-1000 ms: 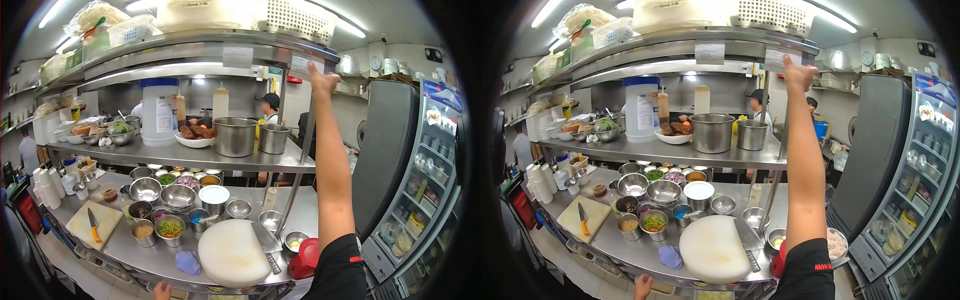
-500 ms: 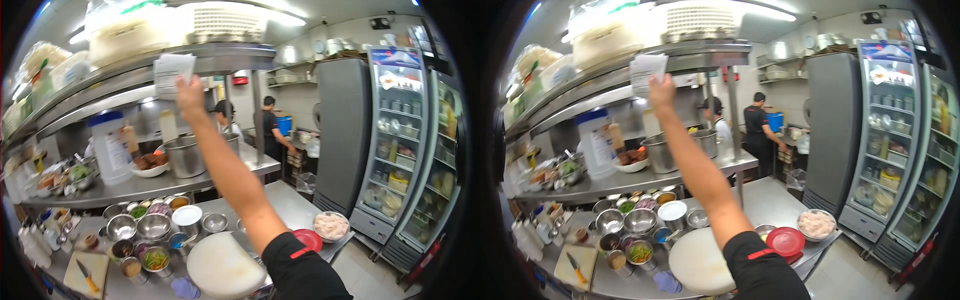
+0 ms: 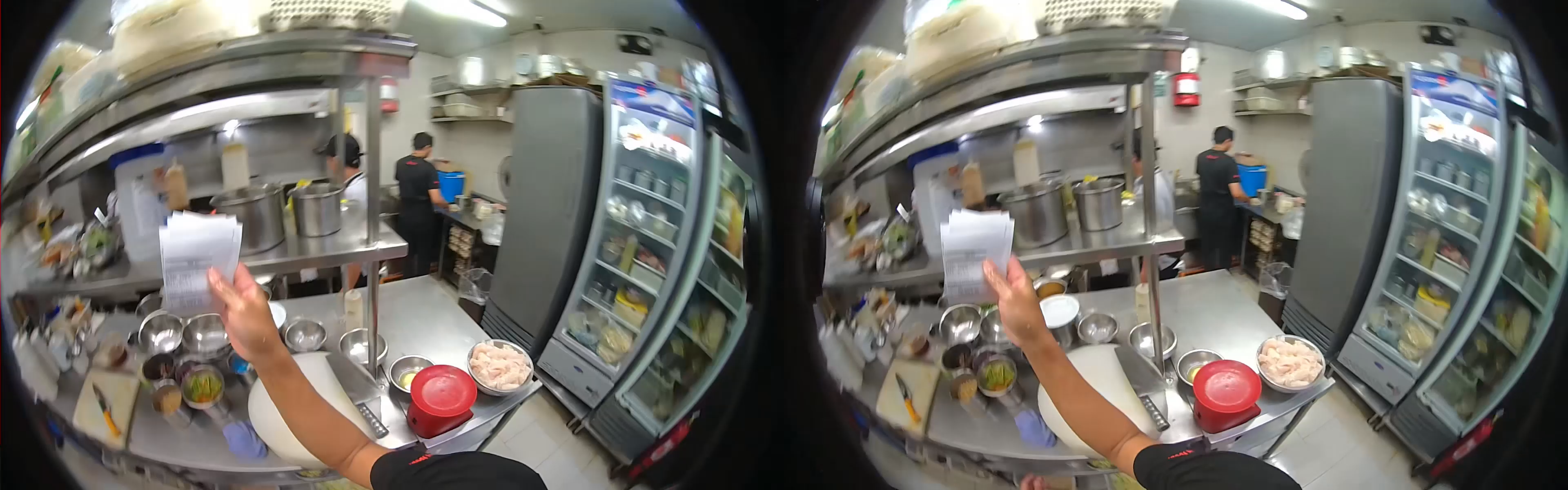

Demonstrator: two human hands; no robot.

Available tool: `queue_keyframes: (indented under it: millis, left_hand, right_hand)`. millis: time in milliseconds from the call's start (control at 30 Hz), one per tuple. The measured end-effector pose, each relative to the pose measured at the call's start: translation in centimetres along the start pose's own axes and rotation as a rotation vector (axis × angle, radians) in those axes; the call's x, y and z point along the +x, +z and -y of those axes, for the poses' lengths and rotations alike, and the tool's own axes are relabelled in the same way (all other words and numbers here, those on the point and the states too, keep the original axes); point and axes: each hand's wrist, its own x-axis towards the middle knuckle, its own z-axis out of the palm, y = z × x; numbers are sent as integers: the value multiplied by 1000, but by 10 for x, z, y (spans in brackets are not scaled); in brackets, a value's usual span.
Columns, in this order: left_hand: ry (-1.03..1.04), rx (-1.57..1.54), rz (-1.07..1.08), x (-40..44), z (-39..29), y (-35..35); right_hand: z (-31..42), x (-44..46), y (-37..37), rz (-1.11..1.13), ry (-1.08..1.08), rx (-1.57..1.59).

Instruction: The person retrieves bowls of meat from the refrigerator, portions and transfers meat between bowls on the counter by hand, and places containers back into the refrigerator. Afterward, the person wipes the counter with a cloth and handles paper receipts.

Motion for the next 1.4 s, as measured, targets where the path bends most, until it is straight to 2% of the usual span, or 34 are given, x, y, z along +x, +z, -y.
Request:
queue_keyframes:
  millis: [33,67,100,167,200,233,267,300,333,367,400,467,567,633,700,767,800,833,900,933,1000,1033,1100,1133,1167,1233,1267,1300,1333,1367,1400]
  left_hand:
    - [48,-23,-56,-13,-10,13]
    - [31,-160,12,6,82,1]
    - [2,-243,-1,-24,30,22]
    - [-22,-207,-31,-68,-1,42]
    - [-10,-209,-66,-91,-9,53]
    - [-14,-245,-28,-107,0,60]
    - [-60,-290,-78,-128,-12,70]
    - [-59,-323,-126,-148,-16,79]
    - [-47,-324,-153,-168,-18,87]
    - [-23,-288,-230,-188,-26,97]
    - [-30,-254,-223,-207,-26,101]
    - [-76,-262,-349,-243,-45,117]
    - [-22,-335,-534,-298,-58,132]
    - [-2,-440,-705,-339,-59,135]
    - [27,-542,-844,-377,-57,145]
    - [35,-681,-1069,-410,-49,156]
    - [-27,-588,-1155,-428,-42,163]
    - [-35,-420,-1348,-441,-17,177]
    - [-260,-104,-1520,-483,2,202]
    - [-265,-94,-1541,-502,9,217]
    - [-545,28,-1775,-536,23,243]
    - [-549,35,-1784,-554,30,250]
    - [-610,-197,-1855,-597,50,259]
    - [-654,-121,-1875,-619,74,259]
    - [-805,-60,-1870,-637,71,257]
    - [-838,13,-1866,-679,92,249]
    - [-934,13,-1876,-698,107,245]
    - [-853,67,-1910,-723,141,236]
    - [-772,122,-1938,-750,178,223]
    - [-854,99,-1945,-761,180,215]
    - [-808,-19,-1970,-771,185,206]
  right_hand:
    - [-16,-19,-11,1,112,54]
    - [-24,-37,-16,-29,177,134]
    - [-32,-56,-23,-54,279,224]
    - [-64,-94,-61,-110,319,128]
    - [-60,-111,-59,-237,340,91]
    - [-72,-122,-82,-136,349,94]
    - [-60,-130,-90,127,529,276]
    - [-56,-138,-84,146,693,322]
    - [-41,-154,-58,14,814,258]
    - [-38,-170,-50,122,850,295]
    - [-33,-190,-38,119,901,289]
    - [-46,-232,-18,142,1007,323]
    - [-77,-314,-19,368,1174,205]
    - [-67,-387,-11,556,1306,174]
    - [-56,-460,-18,713,1536,219]
    - [-29,-533,-31,668,1768,217]
    - [-21,-568,-44,702,1850,184]
    - [-12,-601,-59,737,1934,150]
    - [13,-649,-77,881,1974,57]
    - [25,-672,-86,932,2014,32]
    - [60,-700,-85,1029,2069,-5]
    - [79,-705,-82,1035,2074,5]
    - [116,-718,-73,1290,1973,-231]
    - [120,-730,-85,1443,1799,-331]
    - [122,-744,-99,1444,1742,-326]
    - [145,-750,-115,1388,1723,-381]
    - [150,-750,-132,1349,1856,-305]
    - [151,-744,-153,1276,1977,-245]
    - [153,-734,-195,1243,1983,-349]
    - [161,-739,-220,1267,2014,-400]
    - [170,-734,-236,1290,1939,-544]
